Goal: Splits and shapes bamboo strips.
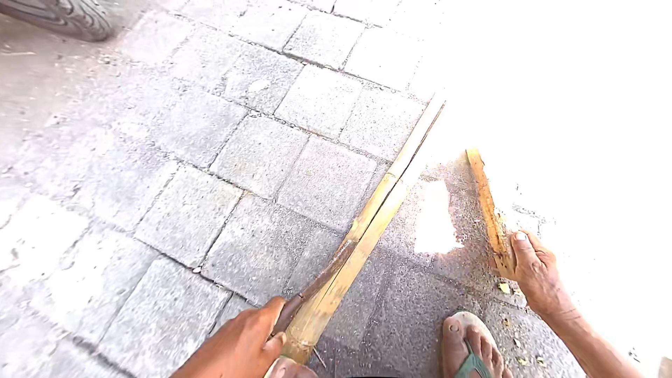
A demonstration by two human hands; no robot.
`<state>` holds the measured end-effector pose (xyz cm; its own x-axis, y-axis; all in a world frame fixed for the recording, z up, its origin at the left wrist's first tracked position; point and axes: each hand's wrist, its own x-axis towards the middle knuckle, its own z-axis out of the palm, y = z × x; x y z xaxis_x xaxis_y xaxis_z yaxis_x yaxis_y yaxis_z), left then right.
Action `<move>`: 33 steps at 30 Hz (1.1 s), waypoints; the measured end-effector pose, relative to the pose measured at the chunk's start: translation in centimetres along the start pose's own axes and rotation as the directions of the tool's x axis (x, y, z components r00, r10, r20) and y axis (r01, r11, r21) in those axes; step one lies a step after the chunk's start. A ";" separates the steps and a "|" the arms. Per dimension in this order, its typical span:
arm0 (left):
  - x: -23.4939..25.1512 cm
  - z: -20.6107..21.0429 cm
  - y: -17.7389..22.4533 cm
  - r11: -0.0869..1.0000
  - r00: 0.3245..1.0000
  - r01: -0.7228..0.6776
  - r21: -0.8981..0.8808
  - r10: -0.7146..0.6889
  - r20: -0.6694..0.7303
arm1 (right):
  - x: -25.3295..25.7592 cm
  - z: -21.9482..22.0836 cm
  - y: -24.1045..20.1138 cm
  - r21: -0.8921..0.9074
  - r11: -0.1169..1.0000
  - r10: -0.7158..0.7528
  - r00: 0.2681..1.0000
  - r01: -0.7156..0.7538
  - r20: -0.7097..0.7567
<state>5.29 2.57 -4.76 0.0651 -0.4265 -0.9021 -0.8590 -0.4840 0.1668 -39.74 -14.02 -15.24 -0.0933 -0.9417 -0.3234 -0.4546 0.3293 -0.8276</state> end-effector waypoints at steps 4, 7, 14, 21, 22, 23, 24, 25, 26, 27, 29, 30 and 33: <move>-1.5 -3.2 2.2 0.986 1.000 -0.017 0.167 0.014 0.019 | 0.0 -1.1 0.3 -0.149 0.989 -0.026 0.997 0.015 -0.069; -2.4 -6.5 3.0 0.924 0.998 -0.070 0.377 0.065 0.024 | 0.3 -2.1 0.4 -0.266 0.963 -0.066 0.993 0.039 -0.095; 1.5 -10.8 1.4 0.808 0.982 -0.027 0.589 0.132 -0.136 | 1.6 -4.1 1.4 -0.621 0.777 -0.164 0.985 0.101 -0.045; 0.0 -11.9 4.3 0.589 0.777 -0.015 0.808 0.516 -0.362 | 1.5 -3.9 1.5 -0.657 0.746 -0.151 0.988 0.110 -0.007; -0.6 -12.1 5.7 0.535 0.728 -0.004 0.845 0.581 -0.364 | 1.5 -3.8 1.6 -0.669 0.735 -0.158 0.987 0.111 -0.009; -1.2 -12.2 7.0 0.487 0.701 0.015 0.873 0.617 -0.357 | 1.4 -3.7 1.5 -0.677 0.728 -0.155 0.988 0.110 -0.007; -1.5 -12.3 8.1 0.449 0.688 0.040 0.893 0.635 -0.350 | 1.4 -3.7 1.5 -0.682 0.724 -0.148 0.989 0.104 -0.007; -1.6 -12.6 8.7 0.418 0.670 0.054 0.907 0.658 -0.343 | 1.4 -3.6 1.3 -0.681 0.726 -0.139 0.990 0.101 -0.001; -1.4 -13.0 8.9 0.400 0.645 0.056 0.915 0.685 -0.339 | 1.5 -3.5 1.3 -0.687 0.719 -0.136 0.991 0.100 0.002; -0.7 -13.6 8.5 0.401 0.608 0.044 0.915 0.716 -0.343 | 1.5 -3.4 1.4 -0.696 0.711 -0.135 0.991 0.102 0.008; 1.6 -15.0 6.9 0.431 0.548 -0.005 0.902 0.756 -0.358 | 1.5 -3.3 1.5 -0.718 0.688 -0.128 0.992 0.106 0.024; 3.0 -15.6 5.8 0.449 0.532 -0.026 0.893 0.763 -0.368 | 1.5 -3.3 1.6 -0.725 0.680 -0.135 0.990 0.114 0.029; 7.2 -16.3 2.7 0.505 0.542 -0.052 0.861 0.739 -0.401 | 1.6 -3.1 1.4 -0.737 0.663 -0.149 0.988 0.135 0.047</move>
<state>11.69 -14.30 -4.31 -0.3958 -0.8949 -0.2060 -0.8748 0.4357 -0.2119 -43.31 -15.30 -15.53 0.0176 -0.9759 -0.2175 -0.9664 0.0392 -0.2542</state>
